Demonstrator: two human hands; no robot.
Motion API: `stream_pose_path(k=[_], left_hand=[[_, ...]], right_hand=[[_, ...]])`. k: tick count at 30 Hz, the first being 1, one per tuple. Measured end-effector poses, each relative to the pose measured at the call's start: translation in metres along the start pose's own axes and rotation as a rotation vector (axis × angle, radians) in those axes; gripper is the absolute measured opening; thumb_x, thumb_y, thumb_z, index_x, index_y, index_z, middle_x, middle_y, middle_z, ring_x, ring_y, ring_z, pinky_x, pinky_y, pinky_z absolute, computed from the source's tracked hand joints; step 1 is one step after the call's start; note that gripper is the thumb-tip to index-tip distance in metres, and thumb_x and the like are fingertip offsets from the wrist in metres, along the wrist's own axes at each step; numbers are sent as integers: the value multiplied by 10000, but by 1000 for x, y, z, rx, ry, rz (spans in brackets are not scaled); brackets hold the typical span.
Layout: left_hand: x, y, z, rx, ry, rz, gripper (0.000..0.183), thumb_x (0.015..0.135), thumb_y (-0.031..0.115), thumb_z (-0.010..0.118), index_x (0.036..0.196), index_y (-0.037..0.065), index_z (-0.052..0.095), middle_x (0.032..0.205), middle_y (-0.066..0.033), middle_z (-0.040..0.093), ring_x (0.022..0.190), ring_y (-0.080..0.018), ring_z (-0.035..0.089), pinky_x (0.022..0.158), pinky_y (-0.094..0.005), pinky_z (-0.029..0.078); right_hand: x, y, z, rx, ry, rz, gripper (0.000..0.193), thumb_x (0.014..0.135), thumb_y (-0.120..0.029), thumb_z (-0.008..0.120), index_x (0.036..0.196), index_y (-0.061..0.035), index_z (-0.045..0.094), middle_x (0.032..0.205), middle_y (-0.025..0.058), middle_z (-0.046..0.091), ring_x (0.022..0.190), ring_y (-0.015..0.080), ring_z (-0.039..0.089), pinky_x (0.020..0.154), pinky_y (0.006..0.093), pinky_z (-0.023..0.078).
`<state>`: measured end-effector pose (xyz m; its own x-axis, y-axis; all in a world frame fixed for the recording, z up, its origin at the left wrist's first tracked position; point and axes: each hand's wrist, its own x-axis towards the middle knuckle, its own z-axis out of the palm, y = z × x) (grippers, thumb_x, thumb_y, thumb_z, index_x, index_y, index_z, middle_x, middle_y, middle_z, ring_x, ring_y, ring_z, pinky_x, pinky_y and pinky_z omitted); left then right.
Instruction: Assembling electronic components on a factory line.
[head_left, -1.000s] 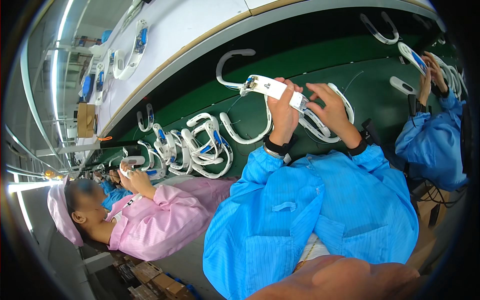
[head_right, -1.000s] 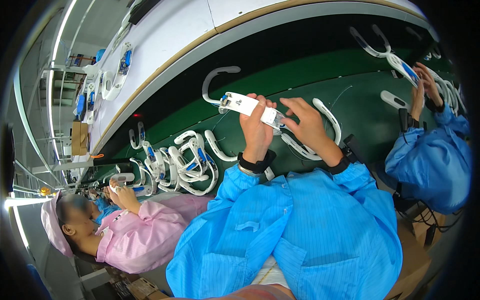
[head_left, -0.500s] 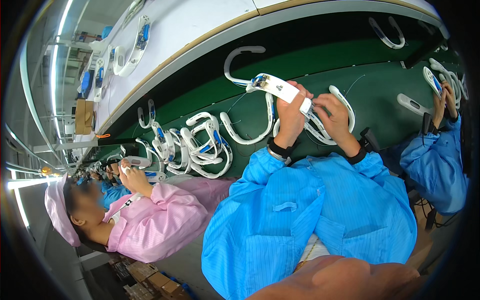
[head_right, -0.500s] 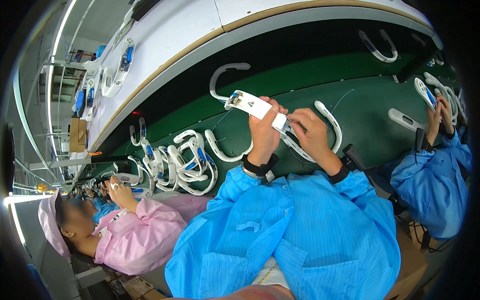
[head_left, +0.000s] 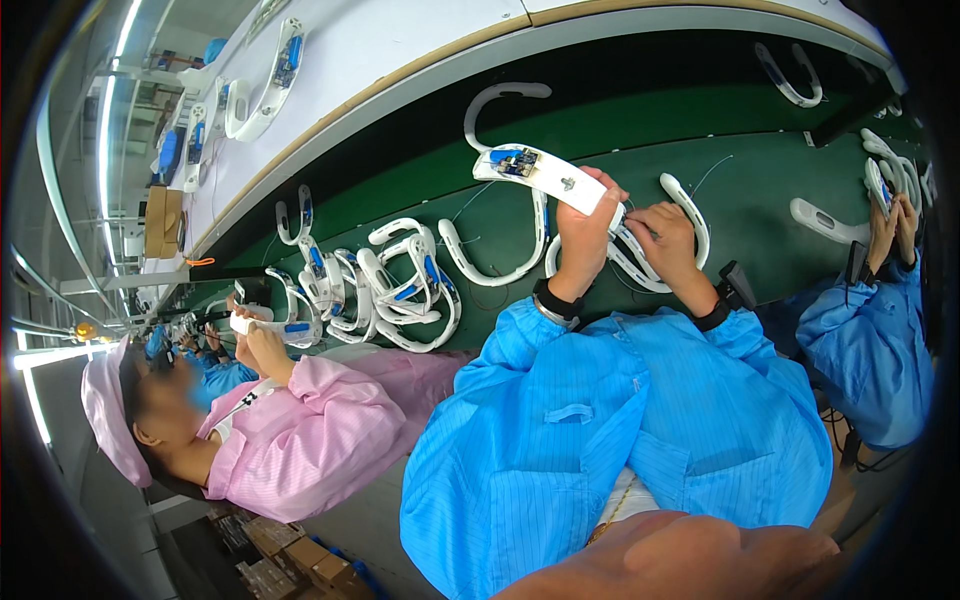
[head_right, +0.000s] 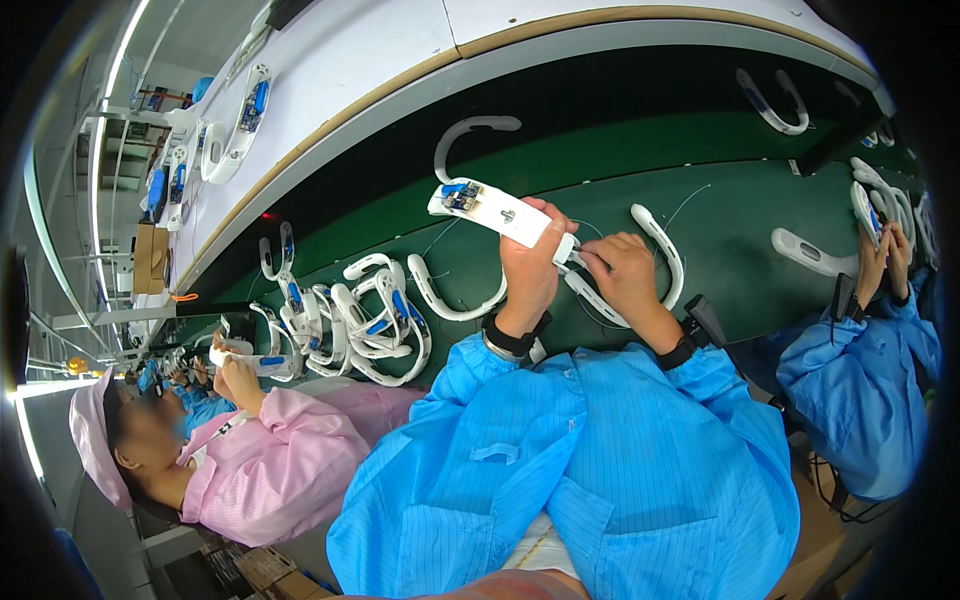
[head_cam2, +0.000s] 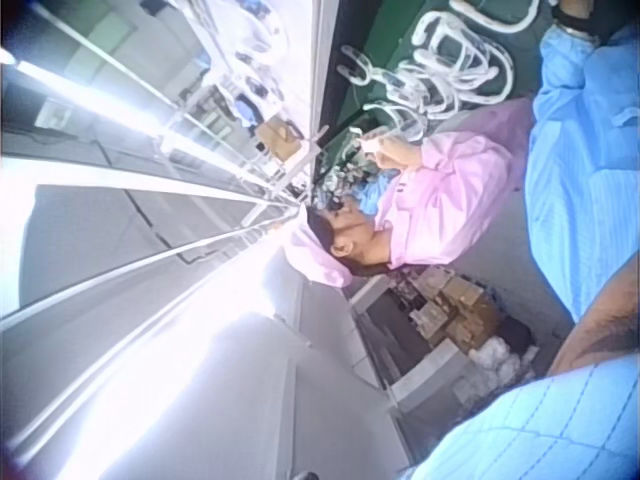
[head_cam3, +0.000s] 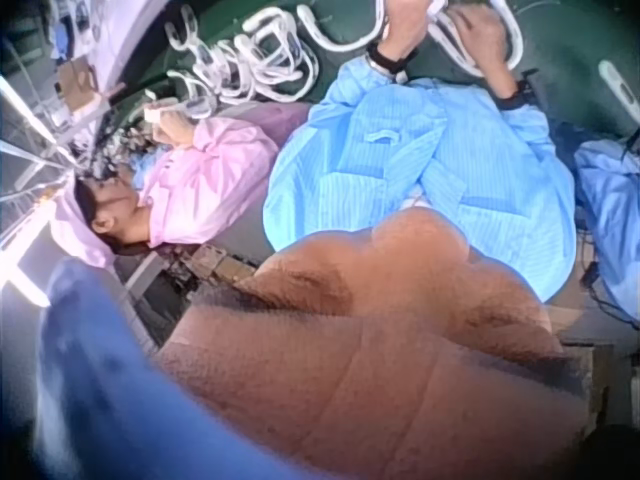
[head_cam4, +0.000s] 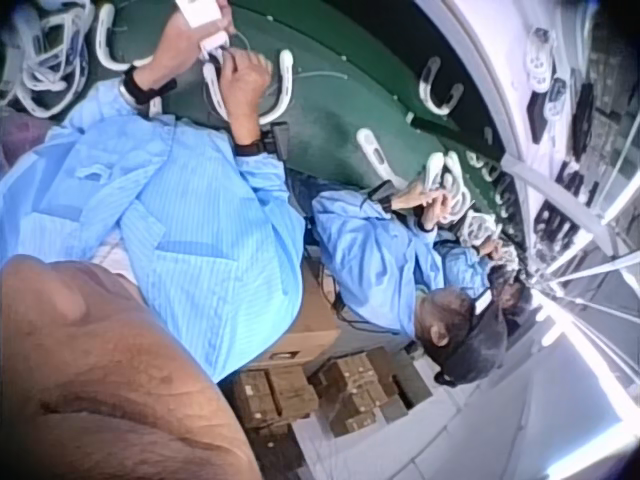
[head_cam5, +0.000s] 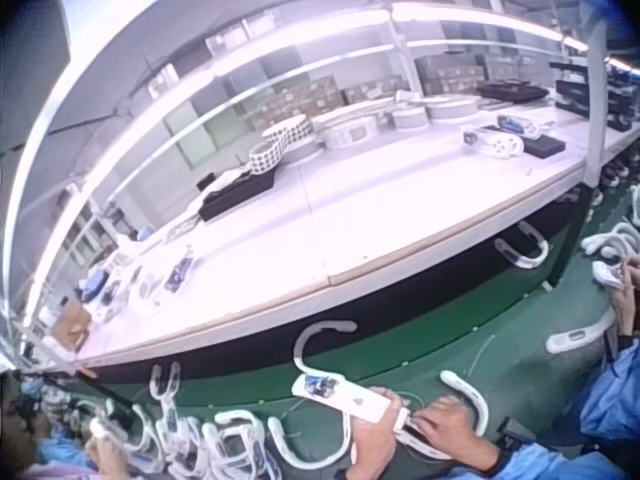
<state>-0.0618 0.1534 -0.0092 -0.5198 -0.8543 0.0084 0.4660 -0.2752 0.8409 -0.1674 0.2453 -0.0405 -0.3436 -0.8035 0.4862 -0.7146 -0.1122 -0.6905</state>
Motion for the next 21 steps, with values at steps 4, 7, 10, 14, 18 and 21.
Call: stream_pose_path(k=[4,7,10,14,18,21], left_hand=[[0,0,0,91,-30,-3,285,840,-24,591,1092,24,466,927,-81,569,845,-188,609,780,-315,505],[0,-1,-1,95,-42,-28,282,838,-24,589,1088,21,467,928,-79,569,841,-189,614,776,-309,506],[2,-3,-1,41,-16,-38,282,840,-19,585,1093,20,468,930,-77,571,854,-185,617,771,-305,505],[1,-6,-7,110,-26,-82,238,845,-10,582,1063,18,492,919,-67,578,860,-169,618,753,-289,501],[-6,-7,3,215,-68,-178,149,832,-7,583,974,10,542,850,-44,577,802,-139,610,702,-264,492],[-7,-13,-8,127,-172,-278,123,805,-9,567,924,12,542,824,-50,570,722,-150,587,668,-281,494]], right_hand=[[7,-11,0,107,-7,188,101,752,-20,674,850,-13,646,725,92,631,661,246,609,574,354,467],[1,-7,10,345,50,310,159,779,-20,662,934,-7,626,731,88,618,615,198,610,529,329,456],[-2,-7,15,580,131,404,239,796,-48,663,1023,-6,599,795,78,612,599,151,606,508,310,449],[35,-21,-21,189,-7,267,311,809,-128,677,1085,-11,593,891,74,601,603,133,607,509,277,460],[77,-8,-11,383,-275,248,234,828,-193,662,911,25,654,772,88,602,507,110,548,452,252,405],[83,1,-10,598,-418,512,275,851,-224,638,743,28,635,630,66,570,471,120,550,436,266,412]])
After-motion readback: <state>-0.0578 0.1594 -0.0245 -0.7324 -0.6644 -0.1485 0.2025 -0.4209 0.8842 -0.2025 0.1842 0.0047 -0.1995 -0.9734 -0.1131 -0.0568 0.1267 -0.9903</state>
